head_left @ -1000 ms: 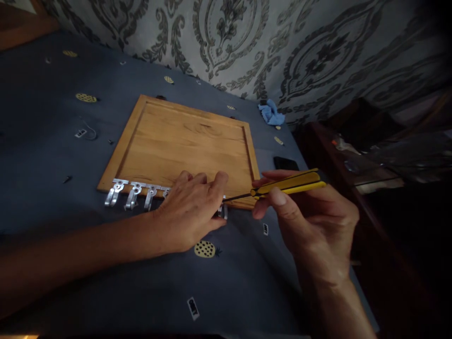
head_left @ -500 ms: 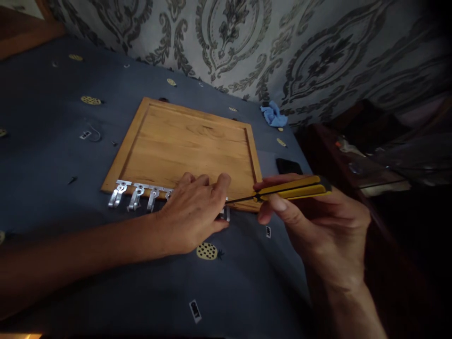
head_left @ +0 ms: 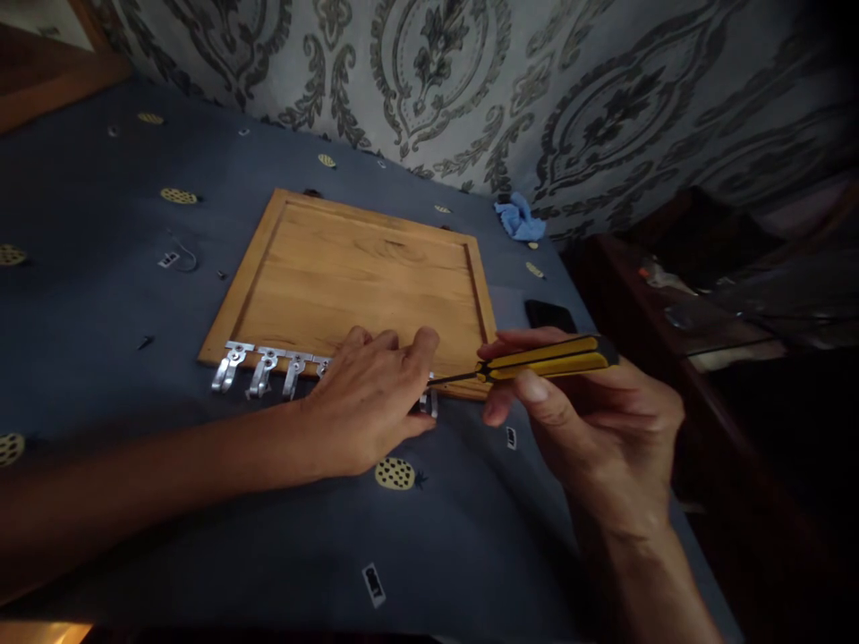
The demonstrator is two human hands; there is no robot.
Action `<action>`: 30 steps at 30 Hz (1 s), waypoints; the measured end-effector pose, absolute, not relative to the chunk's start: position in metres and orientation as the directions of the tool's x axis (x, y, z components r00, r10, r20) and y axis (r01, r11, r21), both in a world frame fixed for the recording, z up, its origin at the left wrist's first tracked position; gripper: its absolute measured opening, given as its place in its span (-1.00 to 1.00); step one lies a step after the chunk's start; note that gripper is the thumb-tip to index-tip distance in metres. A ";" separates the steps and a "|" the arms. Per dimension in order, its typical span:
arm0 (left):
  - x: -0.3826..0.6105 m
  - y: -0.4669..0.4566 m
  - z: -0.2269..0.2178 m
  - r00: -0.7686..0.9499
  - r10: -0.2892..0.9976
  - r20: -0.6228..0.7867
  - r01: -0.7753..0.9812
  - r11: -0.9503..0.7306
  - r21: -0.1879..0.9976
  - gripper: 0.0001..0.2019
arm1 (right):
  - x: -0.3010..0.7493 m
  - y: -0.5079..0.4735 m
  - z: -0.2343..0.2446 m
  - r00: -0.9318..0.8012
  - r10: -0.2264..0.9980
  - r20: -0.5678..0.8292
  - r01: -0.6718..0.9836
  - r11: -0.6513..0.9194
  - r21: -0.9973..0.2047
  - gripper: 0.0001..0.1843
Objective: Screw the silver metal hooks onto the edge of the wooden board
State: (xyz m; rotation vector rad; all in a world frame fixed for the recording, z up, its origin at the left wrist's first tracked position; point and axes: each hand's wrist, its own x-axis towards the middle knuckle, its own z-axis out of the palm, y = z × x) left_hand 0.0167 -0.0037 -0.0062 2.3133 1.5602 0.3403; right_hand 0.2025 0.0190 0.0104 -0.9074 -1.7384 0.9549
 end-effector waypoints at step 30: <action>0.017 -0.004 -0.006 0.374 0.927 0.013 0.847 -0.347 0.404 -0.54 | 0.198 0.018 -0.006 -0.050 0.838 0.543 0.228 0.539 -0.811 -0.94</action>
